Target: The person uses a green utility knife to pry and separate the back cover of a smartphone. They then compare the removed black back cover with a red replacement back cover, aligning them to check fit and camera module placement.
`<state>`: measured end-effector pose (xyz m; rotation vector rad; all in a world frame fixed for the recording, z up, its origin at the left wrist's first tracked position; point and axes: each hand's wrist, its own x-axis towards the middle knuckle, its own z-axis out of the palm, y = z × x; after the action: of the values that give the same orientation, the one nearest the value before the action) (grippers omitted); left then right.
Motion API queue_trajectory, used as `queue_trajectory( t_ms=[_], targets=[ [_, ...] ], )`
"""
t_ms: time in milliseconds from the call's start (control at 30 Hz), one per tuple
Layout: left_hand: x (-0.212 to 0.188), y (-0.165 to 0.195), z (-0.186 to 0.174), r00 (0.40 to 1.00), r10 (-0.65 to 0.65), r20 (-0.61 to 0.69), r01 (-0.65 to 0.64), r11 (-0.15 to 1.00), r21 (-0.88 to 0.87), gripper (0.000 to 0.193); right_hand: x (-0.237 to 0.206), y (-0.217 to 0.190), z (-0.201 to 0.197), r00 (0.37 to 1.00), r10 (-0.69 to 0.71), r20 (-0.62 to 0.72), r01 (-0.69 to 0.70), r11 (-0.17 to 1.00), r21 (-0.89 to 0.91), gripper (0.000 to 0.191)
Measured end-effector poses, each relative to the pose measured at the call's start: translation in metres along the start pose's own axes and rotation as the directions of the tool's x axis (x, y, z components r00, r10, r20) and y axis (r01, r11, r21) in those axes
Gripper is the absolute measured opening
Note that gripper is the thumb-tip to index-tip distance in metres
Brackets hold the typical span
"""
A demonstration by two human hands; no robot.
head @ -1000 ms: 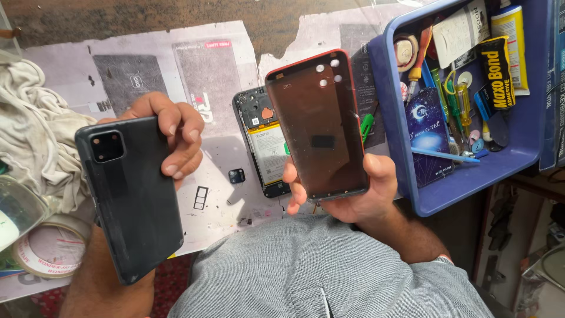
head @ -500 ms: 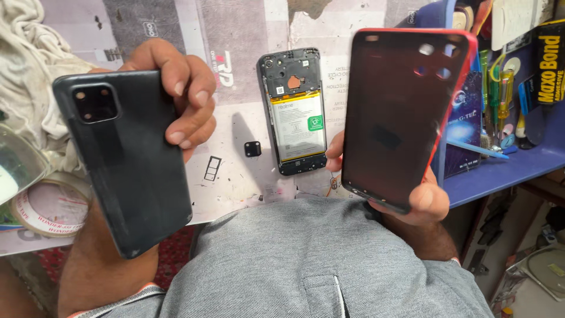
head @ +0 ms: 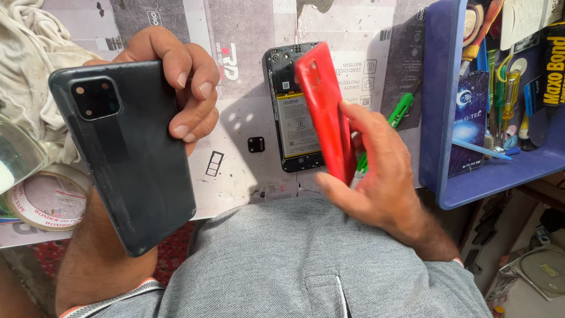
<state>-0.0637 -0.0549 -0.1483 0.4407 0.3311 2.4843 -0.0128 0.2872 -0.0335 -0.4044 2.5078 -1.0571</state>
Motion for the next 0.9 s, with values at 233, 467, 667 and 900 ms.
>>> queue_trajectory(
  t_ms=[233, 467, 667, 900],
  targets=[
    [-0.004, -0.007, 0.000, 0.998, 0.030, 0.050, -0.026, 0.997, -0.075, 0.051, 0.016, -0.015, 0.022, 0.986, -0.094, -0.137, 0.019, 0.884, -0.467, 0.099],
    [-0.009, -0.006, 0.010, 0.999, 0.041, 0.033, -0.040, 0.999, -0.011, 0.045, 0.005, -0.028, 0.045, 0.977, -0.152, -0.152, 0.040, 0.826, -0.562, 0.101],
    [-0.018, -0.010, 0.032, 0.994, 0.085, 0.062, -0.087, 0.996, 0.020, 0.034, -0.009, -0.038, 0.067, 0.966, -0.191, -0.172, 0.043, 0.779, -0.625, 0.103],
    [-0.019, -0.009, 0.030, 0.968, 0.048, 0.247, -0.059, 0.998, 0.038, 0.036, -0.029, -0.047, 0.083, 0.957, -0.146, -0.250, -0.042, 0.784, -0.620, 0.100]
  ],
)
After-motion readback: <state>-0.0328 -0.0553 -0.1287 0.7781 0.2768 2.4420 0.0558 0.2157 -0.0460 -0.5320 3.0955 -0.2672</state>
